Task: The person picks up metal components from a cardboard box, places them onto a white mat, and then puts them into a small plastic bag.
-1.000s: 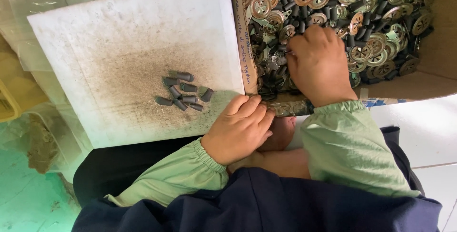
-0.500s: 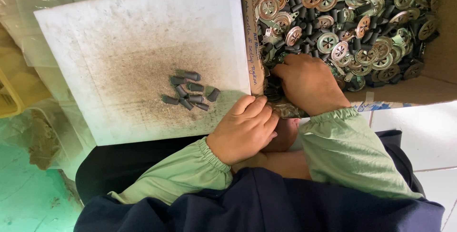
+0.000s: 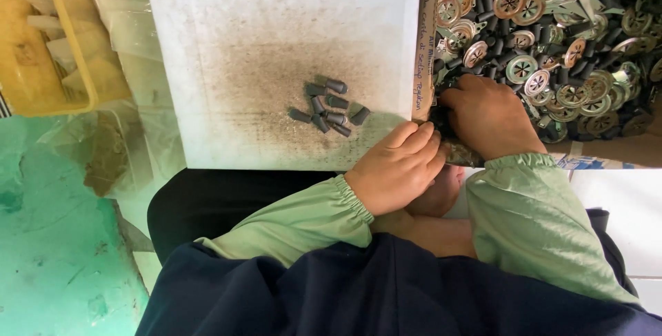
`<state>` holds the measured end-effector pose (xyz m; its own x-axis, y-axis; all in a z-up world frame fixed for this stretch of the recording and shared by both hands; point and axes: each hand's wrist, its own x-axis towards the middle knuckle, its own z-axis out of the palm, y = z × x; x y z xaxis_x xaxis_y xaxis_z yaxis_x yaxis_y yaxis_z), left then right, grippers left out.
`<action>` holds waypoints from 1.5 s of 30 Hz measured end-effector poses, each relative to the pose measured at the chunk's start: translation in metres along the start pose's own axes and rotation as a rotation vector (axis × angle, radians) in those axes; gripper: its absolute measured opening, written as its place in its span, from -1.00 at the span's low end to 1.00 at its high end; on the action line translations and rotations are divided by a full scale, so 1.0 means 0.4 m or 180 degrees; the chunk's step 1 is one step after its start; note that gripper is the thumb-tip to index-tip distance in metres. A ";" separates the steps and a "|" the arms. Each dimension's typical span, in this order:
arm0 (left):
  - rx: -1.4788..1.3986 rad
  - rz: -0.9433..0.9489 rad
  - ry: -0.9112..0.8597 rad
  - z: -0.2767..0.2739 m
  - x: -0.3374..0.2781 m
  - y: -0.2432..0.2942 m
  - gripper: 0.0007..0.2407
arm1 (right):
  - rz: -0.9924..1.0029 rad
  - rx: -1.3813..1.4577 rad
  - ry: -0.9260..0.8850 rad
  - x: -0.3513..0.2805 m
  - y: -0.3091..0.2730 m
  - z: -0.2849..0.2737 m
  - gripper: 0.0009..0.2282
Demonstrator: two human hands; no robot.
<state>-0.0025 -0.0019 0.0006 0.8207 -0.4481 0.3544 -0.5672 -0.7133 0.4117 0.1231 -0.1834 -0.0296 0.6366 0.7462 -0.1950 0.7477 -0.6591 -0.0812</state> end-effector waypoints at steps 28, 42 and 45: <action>0.0411 -0.0493 0.0413 -0.317 -0.298 -0.033 -0.72 | -0.0086 0.1431 0.1680 0.094 -0.300 -0.161 -0.83; 0.0695 -0.1313 0.0593 -0.358 -0.285 -0.139 -0.89 | -0.0038 0.1435 0.1270 0.120 -0.346 -0.174 -0.80; 0.0521 -0.1613 0.0545 -0.373 -0.296 -0.169 -0.86 | 0.0252 0.1525 0.1237 0.111 -0.367 -0.176 -0.79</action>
<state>-0.0716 0.1799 0.0561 0.9574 0.0569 0.2830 -0.0753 -0.8972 0.4352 0.0550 -0.0467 0.0425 0.7762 0.6137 0.1444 0.5849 -0.6156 -0.5282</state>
